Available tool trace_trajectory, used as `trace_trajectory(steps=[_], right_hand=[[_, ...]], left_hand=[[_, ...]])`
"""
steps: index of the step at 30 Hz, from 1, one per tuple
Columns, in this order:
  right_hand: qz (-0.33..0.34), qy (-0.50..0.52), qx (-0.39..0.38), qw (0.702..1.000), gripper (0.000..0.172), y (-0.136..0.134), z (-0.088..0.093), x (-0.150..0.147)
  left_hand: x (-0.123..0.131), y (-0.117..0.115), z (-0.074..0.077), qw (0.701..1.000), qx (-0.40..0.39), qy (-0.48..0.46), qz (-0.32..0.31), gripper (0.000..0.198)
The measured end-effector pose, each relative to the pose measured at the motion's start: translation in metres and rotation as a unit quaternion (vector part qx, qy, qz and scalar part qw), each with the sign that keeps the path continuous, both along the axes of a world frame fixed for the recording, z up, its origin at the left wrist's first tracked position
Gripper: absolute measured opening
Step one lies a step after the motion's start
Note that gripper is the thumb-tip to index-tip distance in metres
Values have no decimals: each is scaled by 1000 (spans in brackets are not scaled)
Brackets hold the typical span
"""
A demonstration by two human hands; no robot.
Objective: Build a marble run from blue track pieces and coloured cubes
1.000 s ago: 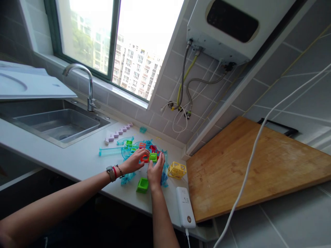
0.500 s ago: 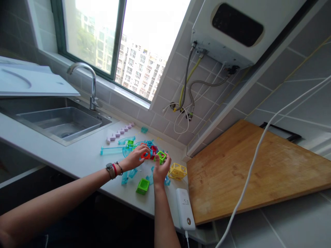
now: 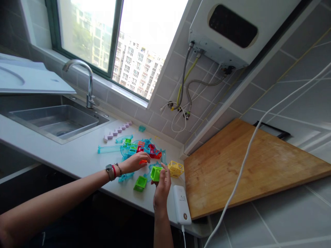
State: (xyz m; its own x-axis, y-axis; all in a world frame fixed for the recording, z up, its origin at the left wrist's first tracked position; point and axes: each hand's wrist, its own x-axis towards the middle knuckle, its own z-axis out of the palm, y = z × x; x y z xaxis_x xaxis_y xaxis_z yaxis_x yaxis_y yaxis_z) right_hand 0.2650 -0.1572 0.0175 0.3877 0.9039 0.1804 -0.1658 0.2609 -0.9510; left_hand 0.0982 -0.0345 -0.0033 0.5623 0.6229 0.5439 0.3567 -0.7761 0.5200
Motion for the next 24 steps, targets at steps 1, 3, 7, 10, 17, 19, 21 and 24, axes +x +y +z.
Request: trace_trajectory(steps=[1, 3, 7, 10, 17, 19, 21, 24], right_hand=[[-8, -45, -5, 999, 46, -3, 0, 4], [-9, -121, -21, 992, 42, -9, -1, 11], [23, -135, -46, 989, 38, -15, -3, 18], [54, -35, -54, 996, 36, -19, -3, 14], [152, 149, -115, 970, 40, -35, 1, 13], [149, 142, -121, 971, 40, -39, 0, 16], [135, 122, -118, 976, 40, -43, -2, 18], [94, 37, -98, 990, 43, -45, -6, 16]], left_hand=[[-3, -10, 7, 999, -8, -39, -3, 18], [-11, -36, 17, 991, -49, -122, -12, 15], [-22, -94, 12, 957, -232, -168, -37, 28], [-17, -124, -14, 952, -261, -160, -4, 61], [16, -127, -47, 969, -186, -131, 93, 75], [18, -126, -45, 973, -174, -116, 103, 67], [16, -125, -42, 976, -162, -92, 110, 52], [11, -127, -42, 977, -154, -73, 126, 42]])
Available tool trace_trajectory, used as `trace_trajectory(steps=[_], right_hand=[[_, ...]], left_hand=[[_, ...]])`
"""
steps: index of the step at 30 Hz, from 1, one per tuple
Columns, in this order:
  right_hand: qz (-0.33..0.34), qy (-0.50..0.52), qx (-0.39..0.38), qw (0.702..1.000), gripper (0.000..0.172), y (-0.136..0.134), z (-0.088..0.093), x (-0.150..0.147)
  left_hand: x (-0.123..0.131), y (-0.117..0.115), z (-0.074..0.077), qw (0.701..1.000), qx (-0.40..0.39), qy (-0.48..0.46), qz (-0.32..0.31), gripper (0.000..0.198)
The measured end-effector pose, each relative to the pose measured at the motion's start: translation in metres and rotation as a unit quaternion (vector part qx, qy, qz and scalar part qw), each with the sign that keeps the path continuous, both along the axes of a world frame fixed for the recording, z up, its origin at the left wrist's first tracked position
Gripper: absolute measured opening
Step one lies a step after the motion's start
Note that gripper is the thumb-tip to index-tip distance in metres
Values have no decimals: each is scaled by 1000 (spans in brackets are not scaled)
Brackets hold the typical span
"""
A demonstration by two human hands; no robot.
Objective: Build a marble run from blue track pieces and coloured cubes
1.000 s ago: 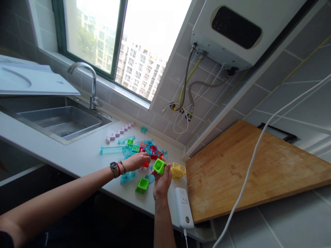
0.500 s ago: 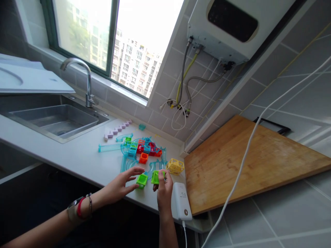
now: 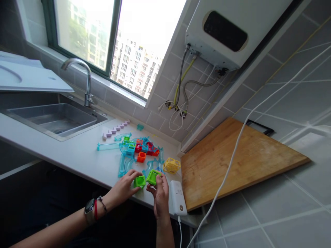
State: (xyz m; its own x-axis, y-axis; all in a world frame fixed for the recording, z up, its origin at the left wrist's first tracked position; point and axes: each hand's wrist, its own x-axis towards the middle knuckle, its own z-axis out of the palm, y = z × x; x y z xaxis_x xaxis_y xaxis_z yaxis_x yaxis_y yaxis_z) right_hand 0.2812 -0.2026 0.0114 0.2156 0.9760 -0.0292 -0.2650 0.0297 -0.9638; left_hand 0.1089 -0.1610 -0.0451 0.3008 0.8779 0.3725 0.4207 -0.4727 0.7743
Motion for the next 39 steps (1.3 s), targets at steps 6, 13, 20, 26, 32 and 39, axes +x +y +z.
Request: trace_trajectory(steps=[6, 13, 20, 26, 32, 39], right_hand=[[-37, -318, 32, 947, 49, 2, -1, -5], [12, -534, 58, 843, 40, 17, 20, -14], [43, -605, 66, 792, 38, 33, 17, -31], [55, -627, 81, 773, 36, 33, 13, -33], [63, -618, 89, 778, 34, 32, 14, -35], [95, -468, 107, 872, 52, 23, -18, -14]], left_hand=[[-7, -5, -9, 1000, -17, 7, 25, 78], [-19, 2, -6, 985, -136, -76, -74, 71], [-24, 3, 2, 983, -152, -83, -58, 31], [-25, 7, -4, 982, -152, -88, -64, 31], [-26, 12, -5, 981, -155, -88, -74, 31], [-28, 12, -3, 980, -173, -77, -65, 36]])
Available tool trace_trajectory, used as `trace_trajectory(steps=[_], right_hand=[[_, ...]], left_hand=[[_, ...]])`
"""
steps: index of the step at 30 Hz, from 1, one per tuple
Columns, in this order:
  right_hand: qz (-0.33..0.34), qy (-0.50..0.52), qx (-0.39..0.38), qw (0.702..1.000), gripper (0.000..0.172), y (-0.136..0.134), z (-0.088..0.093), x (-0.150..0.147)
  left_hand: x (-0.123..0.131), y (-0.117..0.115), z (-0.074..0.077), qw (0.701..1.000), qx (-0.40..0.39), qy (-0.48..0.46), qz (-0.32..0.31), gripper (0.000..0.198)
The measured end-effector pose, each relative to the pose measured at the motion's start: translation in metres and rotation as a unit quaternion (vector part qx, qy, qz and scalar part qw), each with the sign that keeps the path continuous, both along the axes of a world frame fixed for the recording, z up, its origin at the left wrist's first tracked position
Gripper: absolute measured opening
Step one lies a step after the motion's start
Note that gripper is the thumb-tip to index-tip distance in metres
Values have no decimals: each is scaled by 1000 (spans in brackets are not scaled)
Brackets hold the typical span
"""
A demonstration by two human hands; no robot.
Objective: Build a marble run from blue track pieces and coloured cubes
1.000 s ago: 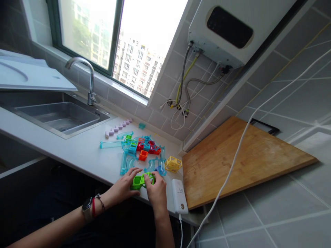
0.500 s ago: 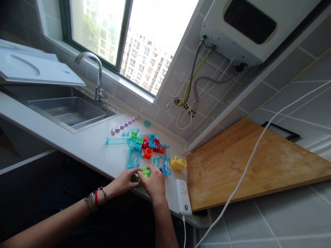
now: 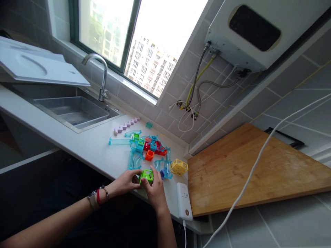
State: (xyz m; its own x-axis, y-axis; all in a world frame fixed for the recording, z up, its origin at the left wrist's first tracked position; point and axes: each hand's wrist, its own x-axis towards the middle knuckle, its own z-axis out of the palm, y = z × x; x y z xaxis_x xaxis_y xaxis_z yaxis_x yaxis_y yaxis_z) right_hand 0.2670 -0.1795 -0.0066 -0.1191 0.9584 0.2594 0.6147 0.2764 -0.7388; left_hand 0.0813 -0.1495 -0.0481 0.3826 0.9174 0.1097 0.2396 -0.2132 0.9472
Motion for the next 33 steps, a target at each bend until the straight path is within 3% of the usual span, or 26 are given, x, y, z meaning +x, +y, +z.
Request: trace_trajectory(steps=[5, 9, 15, 21, 25, 33], right_hand=[[56, 151, -75, 984, 53, -5, -34, 18], [74, 194, -81, 975, 55, -7, -46, 20], [78, 195, -106, 972, 57, -8, -49, 22], [117, 265, -138, 947, 63, -5, -48, 24], [141, 311, -147, 928, 66, -4, -46, 24], [115, 294, -106, 943, 61, -5, -49, 21]], left_hand=[[-4, -1, 7, 999, -14, -6, -42, 45], [-6, 0, 10, 997, -27, -3, -77, 43], [-11, -3, 11, 996, -15, -15, -92, 43], [-13, -7, 11, 997, 16, 23, -74, 51], [-14, -6, 5, 997, 2, -4, -76, 55], [-15, -2, 7, 994, -39, -26, -99, 41]])
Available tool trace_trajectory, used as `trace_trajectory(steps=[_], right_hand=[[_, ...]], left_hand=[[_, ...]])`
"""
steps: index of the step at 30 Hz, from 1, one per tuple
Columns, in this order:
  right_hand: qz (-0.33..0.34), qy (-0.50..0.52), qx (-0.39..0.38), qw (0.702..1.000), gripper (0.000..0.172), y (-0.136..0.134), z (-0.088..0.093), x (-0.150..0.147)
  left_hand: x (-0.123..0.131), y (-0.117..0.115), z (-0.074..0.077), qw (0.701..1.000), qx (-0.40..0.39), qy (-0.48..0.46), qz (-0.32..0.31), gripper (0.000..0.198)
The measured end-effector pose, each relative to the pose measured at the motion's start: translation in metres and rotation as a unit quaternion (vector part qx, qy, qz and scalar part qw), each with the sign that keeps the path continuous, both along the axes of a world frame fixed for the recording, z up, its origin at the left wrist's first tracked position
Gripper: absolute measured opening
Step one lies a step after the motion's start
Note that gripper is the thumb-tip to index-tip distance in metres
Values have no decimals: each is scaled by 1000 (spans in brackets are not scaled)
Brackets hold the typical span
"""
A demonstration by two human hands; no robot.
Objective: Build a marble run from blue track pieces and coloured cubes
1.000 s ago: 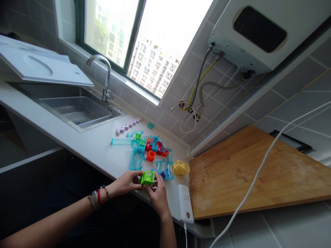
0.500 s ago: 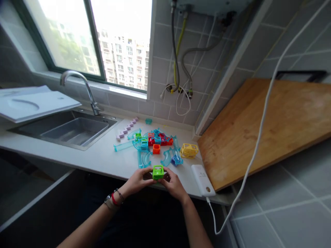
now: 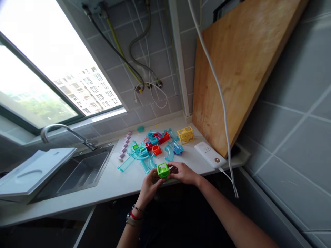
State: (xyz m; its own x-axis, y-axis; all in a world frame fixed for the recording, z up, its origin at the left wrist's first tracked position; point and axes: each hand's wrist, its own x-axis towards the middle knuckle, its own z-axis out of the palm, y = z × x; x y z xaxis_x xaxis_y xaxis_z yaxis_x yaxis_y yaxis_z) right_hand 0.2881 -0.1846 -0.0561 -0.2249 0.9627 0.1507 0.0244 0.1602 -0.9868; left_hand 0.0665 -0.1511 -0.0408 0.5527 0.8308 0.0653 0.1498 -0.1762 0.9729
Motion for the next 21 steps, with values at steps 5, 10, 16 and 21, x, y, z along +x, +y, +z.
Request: trace_trajectory(steps=[5, 10, 16, 21], right_hand=[[-9, 10, -8, 1000, 63, 2, -3, 0], [1, 21, -7, 1000, 63, 3, -1, -1], [-2, 22, -4, 1000, 65, 4, -4, -1], [-14, 7, 8, 1000, 68, 4, -4, 0]], left_hand=[[0, -1, 3, 1000, 12, -2, -5, 40], [-1, 0, 6, 999, -9, -20, -24, 38], [1, 2, 0, 1000, -6, -17, -3, 43], [0, -3, 4, 1000, 6, 5, 11, 49]])
